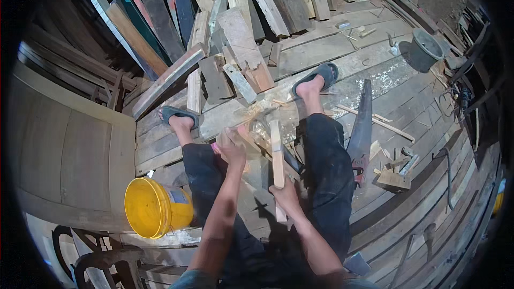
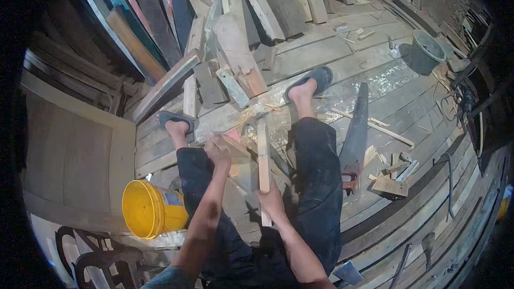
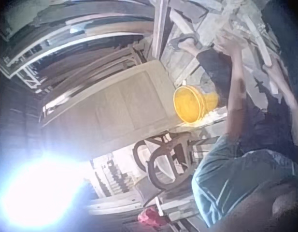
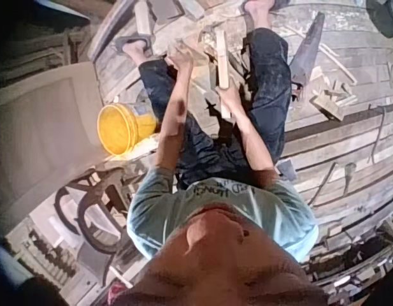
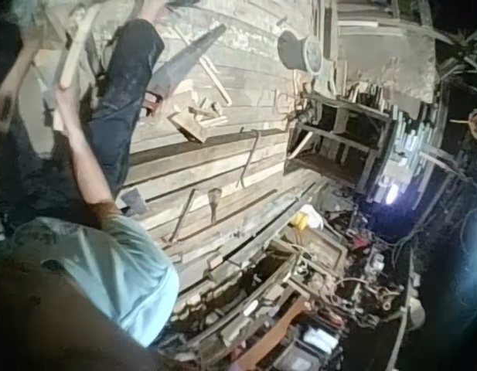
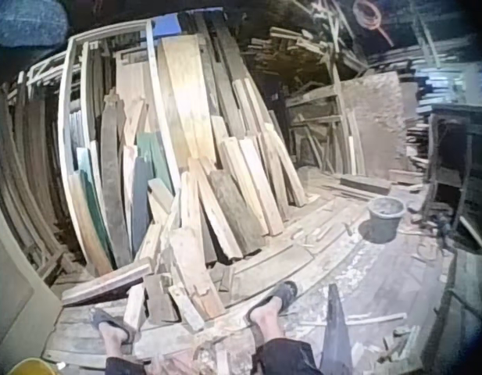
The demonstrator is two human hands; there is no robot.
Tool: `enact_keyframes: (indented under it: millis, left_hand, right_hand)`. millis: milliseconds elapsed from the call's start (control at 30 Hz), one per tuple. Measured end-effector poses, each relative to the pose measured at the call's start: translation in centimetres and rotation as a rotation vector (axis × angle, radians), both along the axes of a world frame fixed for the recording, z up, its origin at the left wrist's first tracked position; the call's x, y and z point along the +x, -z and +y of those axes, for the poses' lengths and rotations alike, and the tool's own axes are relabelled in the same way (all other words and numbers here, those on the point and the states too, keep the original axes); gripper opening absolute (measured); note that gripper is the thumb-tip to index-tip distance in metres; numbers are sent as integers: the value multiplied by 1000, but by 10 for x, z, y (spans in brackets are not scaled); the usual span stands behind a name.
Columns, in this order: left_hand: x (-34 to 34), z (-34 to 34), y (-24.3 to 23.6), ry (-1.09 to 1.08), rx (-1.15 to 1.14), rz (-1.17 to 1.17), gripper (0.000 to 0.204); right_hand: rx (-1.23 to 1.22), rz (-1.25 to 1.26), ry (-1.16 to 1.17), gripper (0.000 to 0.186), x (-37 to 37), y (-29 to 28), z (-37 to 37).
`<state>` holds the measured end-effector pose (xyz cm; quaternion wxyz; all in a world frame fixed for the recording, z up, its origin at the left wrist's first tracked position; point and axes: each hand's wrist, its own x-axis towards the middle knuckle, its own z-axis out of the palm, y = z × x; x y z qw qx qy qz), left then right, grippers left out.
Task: Shaping a piece of wood using a hammer and chisel while seated on a workshop floor.
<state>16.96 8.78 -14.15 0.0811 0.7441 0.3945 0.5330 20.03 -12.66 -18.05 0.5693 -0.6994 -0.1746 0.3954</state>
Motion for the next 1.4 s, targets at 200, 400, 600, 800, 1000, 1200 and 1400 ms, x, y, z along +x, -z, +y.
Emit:
enact_keyframes:
  millis: [200, 400, 600, 800, 1000, 1200, 1400]
  left_hand:
    - [5, -3, 8, -69, -15, -143, 45]
    - [13, -10, 13, 94, -41, -197, 46]
    - [17, -9, 13, -261, 163, -44, 48]
    - [15, -14, 16, 23, -89, -369, 47]
    - [-4, 4, 26, -138, 29, -290, 50]
    - [-21, 8, 24, -125, 6, -327, 50]
    - [-20, 7, 35, -125, -70, -404, 50]
  right_hand:
    - [24, -232, -18, 48, 5, -73, 10]
    - [-182, -102, -156, 47, -14, -13, 3]
    - [-75, 150, -243, 45, -9, -47, 7]
    - [-160, 202, -236, 42, -2, -11, 0]
    - [-32, 55, -215, 38, -12, -38, -1]
    - [24, -74, -275, 48, -33, -25, 4]
    - [-62, 347, -253, 38, -3, -21, -1]
